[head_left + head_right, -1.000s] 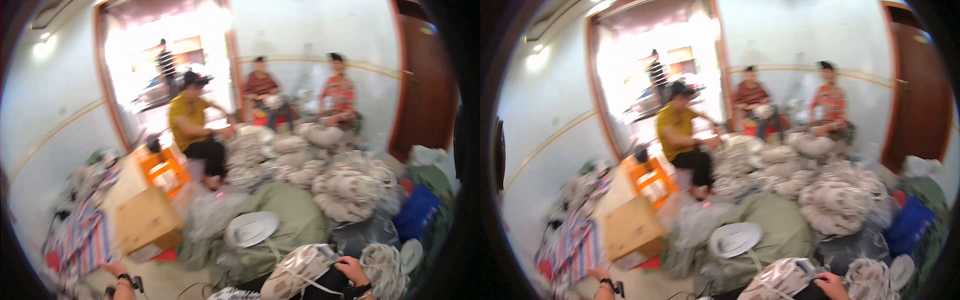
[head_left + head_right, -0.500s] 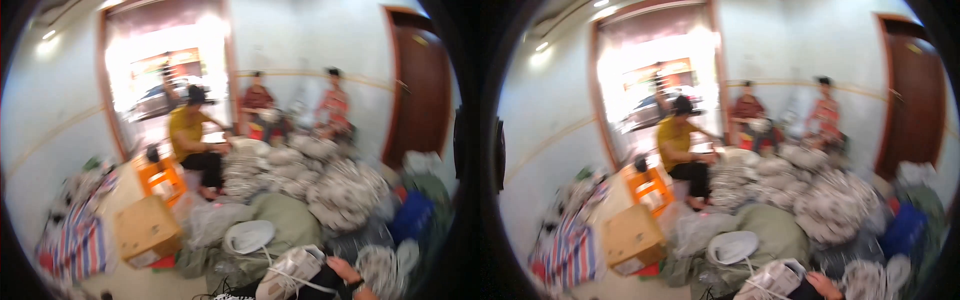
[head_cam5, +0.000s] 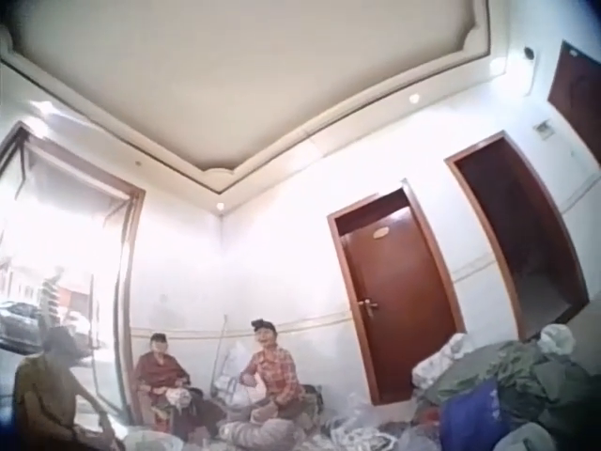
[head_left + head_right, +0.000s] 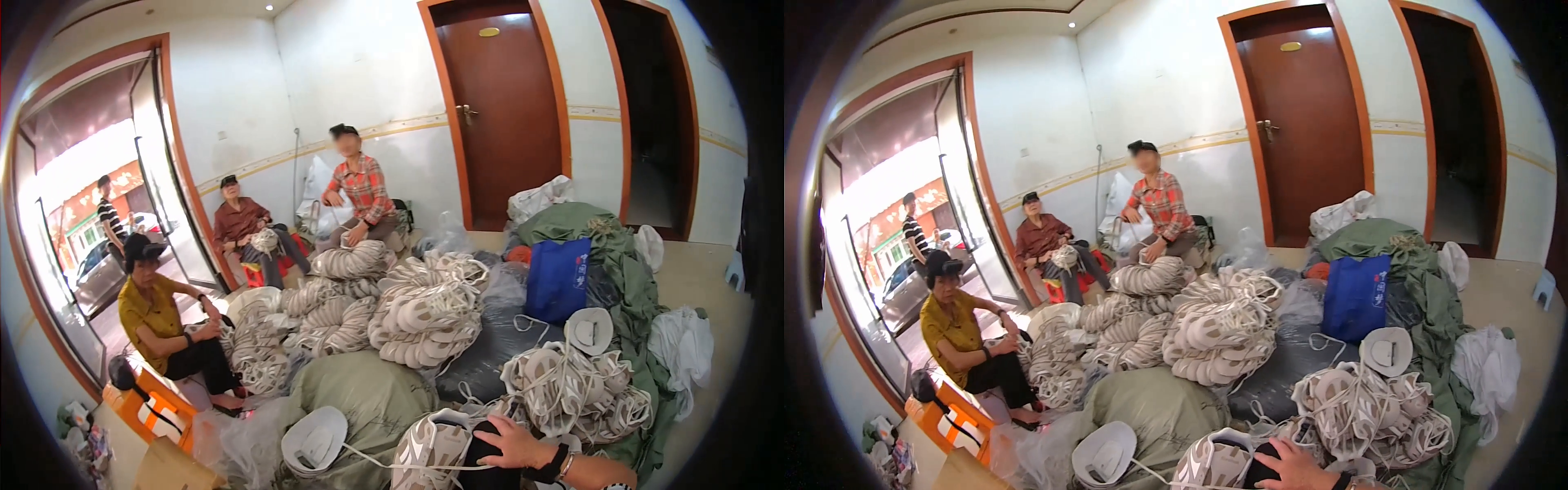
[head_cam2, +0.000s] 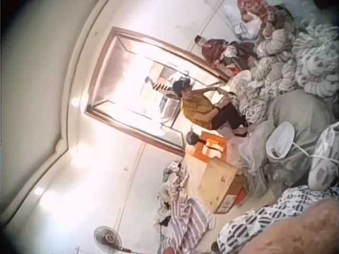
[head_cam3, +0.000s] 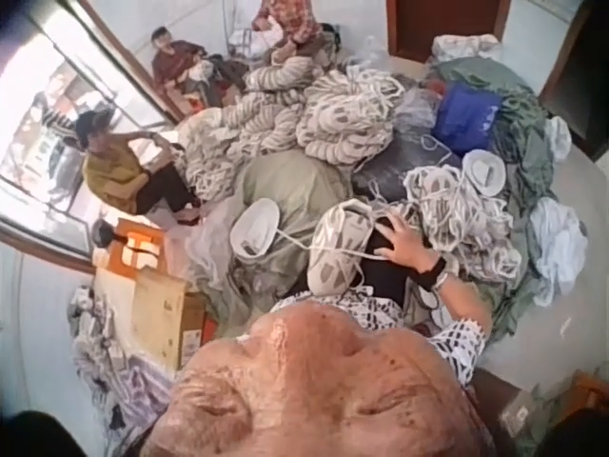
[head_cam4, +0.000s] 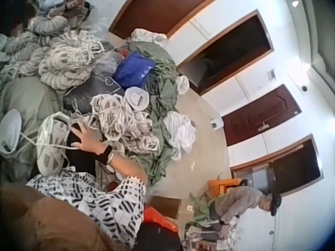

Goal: Lacing a pair of athletic shoes in a shoe manufacturing workshop.

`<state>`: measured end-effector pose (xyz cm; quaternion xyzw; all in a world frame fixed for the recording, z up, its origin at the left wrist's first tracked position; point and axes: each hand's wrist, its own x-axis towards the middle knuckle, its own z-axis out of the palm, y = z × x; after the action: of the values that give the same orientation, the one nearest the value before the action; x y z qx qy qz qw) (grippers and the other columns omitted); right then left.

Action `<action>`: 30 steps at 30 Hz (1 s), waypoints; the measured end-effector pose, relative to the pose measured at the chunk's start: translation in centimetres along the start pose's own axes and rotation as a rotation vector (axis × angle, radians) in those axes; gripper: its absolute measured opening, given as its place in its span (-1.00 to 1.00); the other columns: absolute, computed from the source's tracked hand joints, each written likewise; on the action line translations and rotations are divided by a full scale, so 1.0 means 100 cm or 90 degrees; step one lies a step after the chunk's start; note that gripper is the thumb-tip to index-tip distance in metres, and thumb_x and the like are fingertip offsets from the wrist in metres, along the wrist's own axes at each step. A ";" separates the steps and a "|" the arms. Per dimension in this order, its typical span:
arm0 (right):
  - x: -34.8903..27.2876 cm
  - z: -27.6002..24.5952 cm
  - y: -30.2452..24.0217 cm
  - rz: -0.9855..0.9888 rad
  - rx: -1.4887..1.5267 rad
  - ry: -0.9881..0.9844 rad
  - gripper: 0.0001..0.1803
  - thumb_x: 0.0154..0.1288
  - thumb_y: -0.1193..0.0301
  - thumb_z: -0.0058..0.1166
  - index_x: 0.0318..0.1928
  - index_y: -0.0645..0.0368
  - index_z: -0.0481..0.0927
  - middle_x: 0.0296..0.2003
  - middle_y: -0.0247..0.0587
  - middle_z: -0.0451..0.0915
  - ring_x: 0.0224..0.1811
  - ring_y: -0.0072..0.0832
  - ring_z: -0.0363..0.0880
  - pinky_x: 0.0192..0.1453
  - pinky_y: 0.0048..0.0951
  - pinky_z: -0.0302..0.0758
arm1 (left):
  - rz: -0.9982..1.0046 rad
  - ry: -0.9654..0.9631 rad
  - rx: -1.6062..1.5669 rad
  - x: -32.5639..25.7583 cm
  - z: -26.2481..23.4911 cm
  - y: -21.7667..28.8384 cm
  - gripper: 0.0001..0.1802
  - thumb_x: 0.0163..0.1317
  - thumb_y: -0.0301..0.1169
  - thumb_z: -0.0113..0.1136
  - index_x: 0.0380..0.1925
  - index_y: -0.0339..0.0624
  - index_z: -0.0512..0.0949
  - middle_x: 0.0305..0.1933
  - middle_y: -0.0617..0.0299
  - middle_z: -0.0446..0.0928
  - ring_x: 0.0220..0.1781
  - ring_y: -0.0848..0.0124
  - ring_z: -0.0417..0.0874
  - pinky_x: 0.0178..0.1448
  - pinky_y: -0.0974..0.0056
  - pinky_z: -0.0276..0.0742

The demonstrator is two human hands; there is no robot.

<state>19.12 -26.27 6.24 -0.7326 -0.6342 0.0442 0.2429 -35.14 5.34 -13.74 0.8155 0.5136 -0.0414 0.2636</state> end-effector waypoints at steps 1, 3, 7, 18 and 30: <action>-0.005 -0.002 0.000 0.000 -0.007 0.023 -0.29 0.15 -0.11 0.16 0.24 -0.04 0.43 0.24 0.21 0.26 0.27 0.18 0.23 0.34 0.01 0.25 | 0.010 0.008 0.003 0.003 -0.006 0.015 -0.60 0.22 -0.30 0.09 0.04 -0.25 0.50 0.05 -0.14 0.50 0.15 0.05 0.48 0.19 0.05 0.39; -0.014 -0.002 0.001 0.001 -0.010 0.063 -0.32 0.16 -0.10 0.15 0.22 -0.05 0.46 0.23 0.18 0.27 0.26 0.19 0.24 0.34 0.01 0.25 | 0.023 0.021 0.009 0.001 -0.017 0.039 -0.60 0.23 -0.30 0.09 0.04 -0.25 0.50 0.05 -0.14 0.50 0.15 0.05 0.48 0.19 0.05 0.39; -0.013 -0.011 0.004 0.040 0.024 0.061 -0.32 0.16 -0.09 0.15 0.24 -0.08 0.44 0.25 0.15 0.26 0.27 0.17 0.22 0.35 0.00 0.23 | 0.029 0.044 0.027 -0.015 -0.038 0.070 -0.60 0.23 -0.29 0.09 0.04 -0.24 0.50 0.05 -0.14 0.51 0.15 0.05 0.48 0.19 0.04 0.40; 0.004 0.006 0.013 0.022 0.017 0.003 -0.30 0.15 -0.09 0.14 0.24 -0.05 0.42 0.24 0.06 0.28 0.27 0.05 0.23 0.34 0.00 0.22 | 0.001 0.168 0.042 -0.050 -0.081 0.116 -0.60 0.24 -0.27 0.09 0.03 -0.24 0.50 0.06 -0.14 0.51 0.14 0.07 0.49 0.19 0.03 0.40; 0.007 0.022 0.015 0.052 0.027 0.045 -0.25 0.09 0.03 0.25 0.27 0.01 0.36 0.30 0.09 0.17 0.33 0.08 0.18 0.30 0.02 0.26 | 0.377 -0.029 0.167 0.064 -0.149 0.215 -0.59 0.25 -0.25 0.09 0.03 -0.24 0.50 0.06 -0.13 0.51 0.14 0.08 0.50 0.19 0.03 0.40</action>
<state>19.79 -25.04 3.82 -0.7538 -0.5936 0.0413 0.2787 -16.70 10.43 5.20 0.9553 0.2383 -0.0470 0.1684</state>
